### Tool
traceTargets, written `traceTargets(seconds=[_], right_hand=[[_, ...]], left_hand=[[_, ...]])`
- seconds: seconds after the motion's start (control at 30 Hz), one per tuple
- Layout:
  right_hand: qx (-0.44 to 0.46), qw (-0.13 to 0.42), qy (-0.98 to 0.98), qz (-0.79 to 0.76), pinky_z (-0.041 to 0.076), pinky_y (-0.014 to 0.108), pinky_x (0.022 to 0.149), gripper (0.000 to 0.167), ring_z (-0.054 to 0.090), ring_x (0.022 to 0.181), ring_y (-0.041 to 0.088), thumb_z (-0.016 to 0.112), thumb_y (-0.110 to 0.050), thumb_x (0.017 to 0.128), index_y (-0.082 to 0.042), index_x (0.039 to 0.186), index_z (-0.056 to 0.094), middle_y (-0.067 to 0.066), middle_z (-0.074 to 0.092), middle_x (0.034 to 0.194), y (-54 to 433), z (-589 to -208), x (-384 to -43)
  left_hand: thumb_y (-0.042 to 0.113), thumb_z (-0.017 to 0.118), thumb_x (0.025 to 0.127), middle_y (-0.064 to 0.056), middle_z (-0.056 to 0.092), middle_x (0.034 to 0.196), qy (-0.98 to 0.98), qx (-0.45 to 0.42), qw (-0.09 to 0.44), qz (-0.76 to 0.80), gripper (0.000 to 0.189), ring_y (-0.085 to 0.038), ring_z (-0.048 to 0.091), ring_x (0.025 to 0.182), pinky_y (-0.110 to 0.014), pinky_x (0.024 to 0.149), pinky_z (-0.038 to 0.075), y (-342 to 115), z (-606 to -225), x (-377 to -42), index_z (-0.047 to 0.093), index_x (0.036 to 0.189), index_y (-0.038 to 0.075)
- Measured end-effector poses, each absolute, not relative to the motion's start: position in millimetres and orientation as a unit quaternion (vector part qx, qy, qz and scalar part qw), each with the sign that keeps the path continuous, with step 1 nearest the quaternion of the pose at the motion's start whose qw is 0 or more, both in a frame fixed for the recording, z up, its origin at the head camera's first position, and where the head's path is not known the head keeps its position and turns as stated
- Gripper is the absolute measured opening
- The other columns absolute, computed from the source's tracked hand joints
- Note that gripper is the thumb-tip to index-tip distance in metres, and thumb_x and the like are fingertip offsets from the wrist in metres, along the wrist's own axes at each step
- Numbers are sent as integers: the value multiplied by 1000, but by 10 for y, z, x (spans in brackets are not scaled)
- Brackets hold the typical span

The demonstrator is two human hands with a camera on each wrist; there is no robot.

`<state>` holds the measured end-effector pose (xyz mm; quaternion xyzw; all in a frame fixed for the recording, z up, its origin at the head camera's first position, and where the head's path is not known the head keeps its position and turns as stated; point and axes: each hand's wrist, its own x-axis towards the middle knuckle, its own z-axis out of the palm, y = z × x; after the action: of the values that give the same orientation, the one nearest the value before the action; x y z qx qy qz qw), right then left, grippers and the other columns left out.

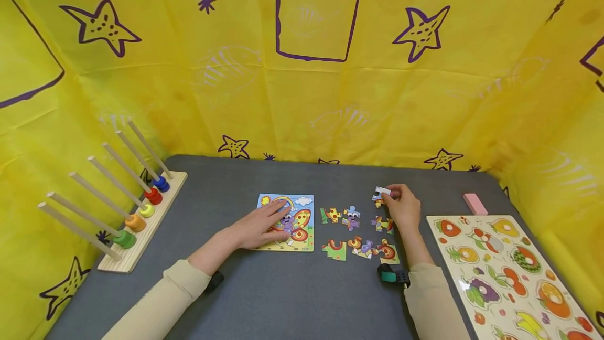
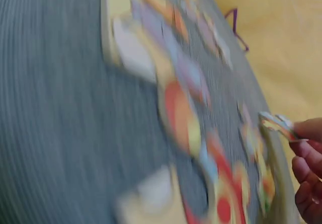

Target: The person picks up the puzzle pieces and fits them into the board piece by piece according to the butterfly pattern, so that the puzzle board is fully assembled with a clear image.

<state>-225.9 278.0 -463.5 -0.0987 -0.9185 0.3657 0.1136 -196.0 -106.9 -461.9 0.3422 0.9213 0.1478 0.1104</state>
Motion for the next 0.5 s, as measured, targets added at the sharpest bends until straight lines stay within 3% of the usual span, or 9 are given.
traceTargets(seconds=[0.2, 0.5], right_hand=[[-94, 78, -891, 436, 40, 36, 81, 34, 61, 101, 30, 63, -33, 95, -6, 115, 67, 15, 72, 104, 2421, -4592, -2289], [-36, 4, -867, 496, 44, 31, 76, 31, 64, 89, 21, 70, -34, 90, -10, 109, 72, 4, 74, 93, 1692, -4602, -2289]], left_hand=[[54, 50, 97, -10, 25, 159, 924, 335, 104, 152, 72, -27, 20, 146, -50, 115, 21, -1058, -4630, -1977, 33, 153, 12], [52, 52, 97, -11, 26, 158, 924, 332, 97, 162, 70, -31, 23, 144, -55, 112, 24, -1051, -4634, -1972, 33, 153, 14]])
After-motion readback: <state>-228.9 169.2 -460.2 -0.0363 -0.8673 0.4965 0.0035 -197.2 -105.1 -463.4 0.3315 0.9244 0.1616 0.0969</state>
